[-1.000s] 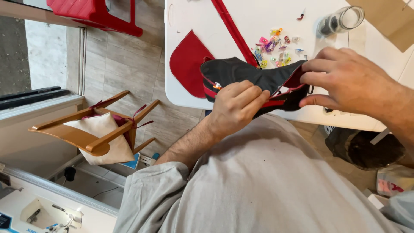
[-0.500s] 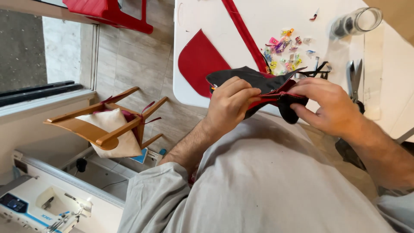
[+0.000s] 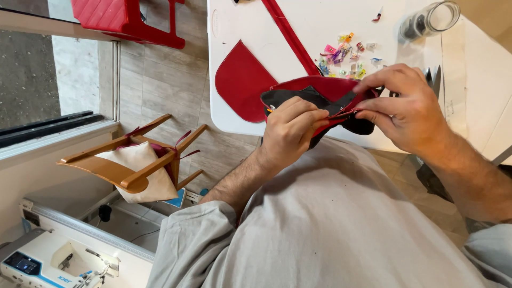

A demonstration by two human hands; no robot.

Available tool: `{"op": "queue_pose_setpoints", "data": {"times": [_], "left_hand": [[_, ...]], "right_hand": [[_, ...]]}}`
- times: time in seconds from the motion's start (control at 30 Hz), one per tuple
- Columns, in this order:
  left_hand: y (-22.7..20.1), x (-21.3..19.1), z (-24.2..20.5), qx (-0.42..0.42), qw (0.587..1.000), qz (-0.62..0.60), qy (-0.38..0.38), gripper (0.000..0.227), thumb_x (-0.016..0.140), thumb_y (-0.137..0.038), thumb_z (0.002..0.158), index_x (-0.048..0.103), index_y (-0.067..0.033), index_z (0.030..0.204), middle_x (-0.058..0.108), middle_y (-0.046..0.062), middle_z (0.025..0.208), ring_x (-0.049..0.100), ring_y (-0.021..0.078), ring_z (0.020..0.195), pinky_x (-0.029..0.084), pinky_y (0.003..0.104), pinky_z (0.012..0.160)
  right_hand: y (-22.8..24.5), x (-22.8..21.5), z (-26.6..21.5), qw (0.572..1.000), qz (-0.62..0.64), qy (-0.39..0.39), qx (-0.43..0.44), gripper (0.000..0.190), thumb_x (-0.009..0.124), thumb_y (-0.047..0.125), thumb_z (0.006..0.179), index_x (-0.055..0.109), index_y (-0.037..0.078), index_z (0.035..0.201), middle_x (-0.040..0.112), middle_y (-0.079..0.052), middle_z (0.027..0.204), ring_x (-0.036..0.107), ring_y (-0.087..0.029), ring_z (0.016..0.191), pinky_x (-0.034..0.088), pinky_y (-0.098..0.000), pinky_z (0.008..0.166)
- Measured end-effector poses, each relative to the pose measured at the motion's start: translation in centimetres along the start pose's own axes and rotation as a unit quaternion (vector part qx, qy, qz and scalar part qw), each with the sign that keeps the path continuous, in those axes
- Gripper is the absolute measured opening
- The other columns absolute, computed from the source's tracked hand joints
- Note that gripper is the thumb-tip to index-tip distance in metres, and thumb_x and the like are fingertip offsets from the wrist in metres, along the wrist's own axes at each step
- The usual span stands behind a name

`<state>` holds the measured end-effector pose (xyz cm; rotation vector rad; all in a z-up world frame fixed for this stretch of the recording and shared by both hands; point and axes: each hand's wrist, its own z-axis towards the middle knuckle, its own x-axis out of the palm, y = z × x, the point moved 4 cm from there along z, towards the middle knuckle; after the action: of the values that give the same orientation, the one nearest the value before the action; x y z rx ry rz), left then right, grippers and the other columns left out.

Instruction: Trimming leather edges with scissors and assembling a bag by fitting a lining and securing it with clips

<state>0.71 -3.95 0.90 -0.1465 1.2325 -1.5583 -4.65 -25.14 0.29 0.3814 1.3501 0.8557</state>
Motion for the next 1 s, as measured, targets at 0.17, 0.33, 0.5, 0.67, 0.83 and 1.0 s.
{"op": "queue_pose_setpoints", "data": {"times": [0.17,0.33,0.5,0.67,0.83,1.0], "left_hand": [[0.2,-0.5,0.2,-0.055,0.995,-0.080,0.011,0.002,0.070,0.001,0.097,0.068,0.0021,0.099,0.068,0.013,0.090,0.065,0.0270,0.080,0.055,0.036,0.072],[1.3,-1.2,-0.4,-0.147,0.979,-0.121,0.068,0.009,0.078,-0.007,0.091,0.070,-0.0031,0.096,0.070,0.007,0.086,0.066,0.0208,0.077,0.054,0.031,0.072],[1.6,-1.8,-1.7,-0.166,0.968,-0.124,0.140,0.010,0.077,-0.013,0.092,0.071,-0.0063,0.096,0.073,0.002,0.089,0.068,0.0180,0.078,0.053,0.030,0.072],[0.7,-1.6,-2.5,-0.081,0.977,-0.029,0.194,0.030,0.072,-0.039,0.096,0.074,-0.0120,0.108,0.065,0.002,0.094,0.064,0.0226,0.077,0.047,0.038,0.062],[-0.1,-1.3,-2.2,-0.075,0.978,0.004,0.195,0.014,0.067,-0.022,0.100,0.073,-0.0093,0.098,0.059,0.001,0.087,0.060,0.0231,0.078,0.041,0.041,0.054],[-0.5,-1.2,-2.4,-0.069,0.982,-0.014,0.173,0.010,0.066,-0.016,0.101,0.071,-0.0085,0.098,0.059,0.002,0.089,0.059,0.0227,0.078,0.043,0.040,0.058]], "right_hand": [[-0.2,0.5,0.9,0.997,0.068,0.015,-0.044,0.007,0.073,0.009,0.097,0.074,0.003,0.098,0.076,-0.009,0.114,0.072,-0.029,0.110,0.040,-0.0492,0.115],[0.6,1.4,0.2,0.992,0.118,0.033,-0.016,0.010,0.071,0.008,0.096,0.071,-0.001,0.092,0.075,-0.012,0.095,0.070,-0.026,0.088,0.047,-0.0497,0.109],[2.1,2.9,-1.0,0.981,0.187,0.032,0.029,0.015,0.073,0.010,0.092,0.069,-0.003,0.084,0.074,-0.014,0.088,0.071,-0.028,0.085,0.053,-0.0463,0.099],[3.5,3.5,-1.6,0.974,0.223,-0.022,0.044,0.015,0.073,0.002,0.092,0.065,-0.006,0.082,0.072,-0.017,0.087,0.070,-0.030,0.082,0.055,-0.0464,0.091],[3.8,3.4,-1.8,0.977,0.209,-0.032,0.037,0.016,0.073,0.005,0.092,0.065,-0.006,0.083,0.072,-0.018,0.088,0.071,-0.030,0.083,0.054,-0.0474,0.094],[4.6,2.7,-1.8,0.983,0.177,-0.029,0.032,0.013,0.076,0.008,0.090,0.071,-0.004,0.087,0.074,-0.017,0.096,0.071,-0.030,0.089,0.051,-0.0461,0.098]]}}
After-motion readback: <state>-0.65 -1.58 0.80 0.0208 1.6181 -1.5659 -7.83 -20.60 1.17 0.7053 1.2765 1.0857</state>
